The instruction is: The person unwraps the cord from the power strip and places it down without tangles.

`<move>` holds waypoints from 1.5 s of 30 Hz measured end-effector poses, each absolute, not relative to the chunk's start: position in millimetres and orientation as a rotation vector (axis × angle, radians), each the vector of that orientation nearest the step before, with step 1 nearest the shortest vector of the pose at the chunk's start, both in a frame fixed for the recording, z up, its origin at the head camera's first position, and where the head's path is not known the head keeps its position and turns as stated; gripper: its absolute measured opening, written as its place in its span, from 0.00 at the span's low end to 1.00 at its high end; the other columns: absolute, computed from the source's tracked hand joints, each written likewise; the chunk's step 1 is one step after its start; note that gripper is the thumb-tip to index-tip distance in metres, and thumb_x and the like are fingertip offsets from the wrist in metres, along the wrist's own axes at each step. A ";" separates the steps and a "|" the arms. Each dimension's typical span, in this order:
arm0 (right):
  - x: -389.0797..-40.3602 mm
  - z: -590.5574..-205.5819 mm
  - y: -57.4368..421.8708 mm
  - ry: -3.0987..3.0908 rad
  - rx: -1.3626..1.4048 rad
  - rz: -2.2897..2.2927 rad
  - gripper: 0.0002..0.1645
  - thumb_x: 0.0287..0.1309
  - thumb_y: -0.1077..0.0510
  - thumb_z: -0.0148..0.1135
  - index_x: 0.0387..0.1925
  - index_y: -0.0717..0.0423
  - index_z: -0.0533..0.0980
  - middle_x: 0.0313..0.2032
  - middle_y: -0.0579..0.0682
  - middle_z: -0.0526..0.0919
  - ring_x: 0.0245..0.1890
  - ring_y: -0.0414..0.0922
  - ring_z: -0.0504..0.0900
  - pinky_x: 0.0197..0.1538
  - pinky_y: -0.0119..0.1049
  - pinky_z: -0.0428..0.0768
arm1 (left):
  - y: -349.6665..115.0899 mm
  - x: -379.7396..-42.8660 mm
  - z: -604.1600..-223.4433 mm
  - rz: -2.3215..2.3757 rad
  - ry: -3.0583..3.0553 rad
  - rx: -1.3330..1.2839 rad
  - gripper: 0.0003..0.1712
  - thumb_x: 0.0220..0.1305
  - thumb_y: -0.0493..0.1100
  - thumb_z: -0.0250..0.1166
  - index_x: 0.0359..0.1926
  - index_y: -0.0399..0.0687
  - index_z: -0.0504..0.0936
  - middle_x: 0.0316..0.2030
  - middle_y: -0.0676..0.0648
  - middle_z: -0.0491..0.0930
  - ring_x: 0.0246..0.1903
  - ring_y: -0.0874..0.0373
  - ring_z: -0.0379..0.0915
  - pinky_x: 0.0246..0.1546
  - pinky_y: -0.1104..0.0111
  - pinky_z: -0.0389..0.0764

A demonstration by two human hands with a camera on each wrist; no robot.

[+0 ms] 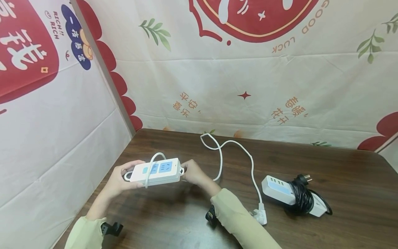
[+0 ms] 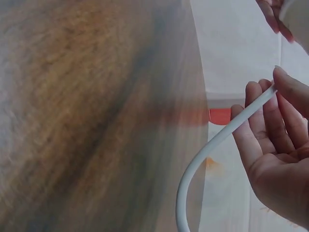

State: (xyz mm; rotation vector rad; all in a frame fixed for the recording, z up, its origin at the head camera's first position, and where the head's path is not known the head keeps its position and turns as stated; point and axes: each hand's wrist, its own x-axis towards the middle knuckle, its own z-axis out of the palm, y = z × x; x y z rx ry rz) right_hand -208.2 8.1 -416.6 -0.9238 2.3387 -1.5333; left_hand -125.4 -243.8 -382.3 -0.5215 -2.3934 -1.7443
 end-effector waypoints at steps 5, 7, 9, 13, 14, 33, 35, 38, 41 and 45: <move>-210.1 -410.0 10.6 2.341 -0.800 -1.596 0.10 0.40 0.71 0.63 0.30 0.72 0.80 0.25 0.60 0.83 0.23 0.38 0.73 0.31 0.31 0.72 | -243.5 -125.8 -382.6 -1.747 -2.403 -0.591 0.32 0.37 0.28 0.73 0.49 0.31 0.74 0.38 0.55 0.80 0.34 0.62 0.74 0.33 0.71 0.76; -212.1 -408.5 11.6 2.367 -0.794 -1.584 0.11 0.40 0.71 0.62 0.31 0.72 0.80 0.27 0.60 0.83 0.26 0.40 0.75 0.33 0.31 0.73 | -243.2 -125.7 -383.0 -1.744 -2.417 -0.605 0.32 0.37 0.28 0.73 0.49 0.31 0.74 0.38 0.53 0.80 0.34 0.62 0.74 0.33 0.71 0.76; -213.3 -405.9 13.4 2.387 -0.782 -1.566 0.11 0.43 0.70 0.62 0.33 0.71 0.80 0.30 0.61 0.83 0.29 0.41 0.77 0.35 0.31 0.73 | -243.4 -125.8 -384.0 -1.745 -2.434 -0.612 0.32 0.37 0.29 0.73 0.49 0.31 0.74 0.38 0.49 0.80 0.34 0.61 0.75 0.34 0.70 0.76; -215.5 -399.8 17.9 2.392 -0.761 -1.567 0.10 0.46 0.69 0.63 0.34 0.69 0.81 0.31 0.59 0.84 0.30 0.39 0.76 0.33 0.28 0.72 | -243.1 -125.5 -384.7 -1.748 -2.455 -0.615 0.32 0.37 0.30 0.74 0.48 0.32 0.74 0.37 0.42 0.80 0.33 0.61 0.75 0.34 0.70 0.76; -215.7 -398.1 19.4 2.386 -0.753 -1.576 0.09 0.46 0.68 0.63 0.34 0.68 0.81 0.31 0.58 0.84 0.29 0.38 0.76 0.32 0.28 0.72 | -242.9 -125.4 -384.9 -1.748 -2.461 -0.613 0.32 0.37 0.30 0.74 0.48 0.32 0.74 0.37 0.41 0.80 0.33 0.61 0.76 0.34 0.70 0.76; -218.0 -391.7 53.1 2.337 -0.576 -1.709 0.14 0.43 0.59 0.71 0.33 0.64 0.82 0.27 0.52 0.85 0.30 0.39 0.77 0.34 0.30 0.72 | -241.7 -122.4 -389.4 -1.797 -2.514 -0.498 0.33 0.37 0.32 0.75 0.49 0.33 0.74 0.38 0.36 0.79 0.33 0.59 0.76 0.33 0.69 0.78; -217.7 -390.9 57.5 2.330 -0.578 -1.708 0.14 0.43 0.59 0.71 0.33 0.65 0.82 0.27 0.52 0.85 0.30 0.39 0.77 0.33 0.30 0.72 | -241.7 -122.5 -390.3 -1.788 -2.513 -0.470 0.33 0.36 0.32 0.75 0.49 0.33 0.74 0.39 0.36 0.79 0.33 0.60 0.75 0.33 0.69 0.77; -217.9 -390.0 63.9 2.333 -0.590 -1.689 0.14 0.44 0.59 0.70 0.33 0.66 0.82 0.27 0.51 0.85 0.30 0.38 0.76 0.34 0.29 0.71 | -242.5 -122.9 -392.5 -1.766 -2.506 -0.415 0.34 0.35 0.31 0.75 0.49 0.33 0.74 0.39 0.36 0.79 0.33 0.61 0.75 0.33 0.70 0.76; -218.1 -389.4 69.5 2.311 -0.596 -1.691 0.15 0.44 0.60 0.70 0.33 0.67 0.81 0.27 0.52 0.85 0.28 0.36 0.77 0.33 0.28 0.72 | -243.4 -123.6 -394.3 -1.740 -2.502 -0.370 0.34 0.35 0.32 0.76 0.49 0.34 0.75 0.39 0.37 0.79 0.32 0.61 0.74 0.32 0.70 0.76; -217.7 -388.7 75.7 2.248 -0.597 -1.714 0.16 0.45 0.62 0.69 0.34 0.71 0.80 0.26 0.53 0.85 0.26 0.39 0.81 0.31 0.28 0.75 | -244.3 -125.1 -395.9 -1.703 -2.496 -0.337 0.33 0.35 0.32 0.76 0.48 0.36 0.75 0.38 0.37 0.79 0.31 0.60 0.74 0.31 0.70 0.76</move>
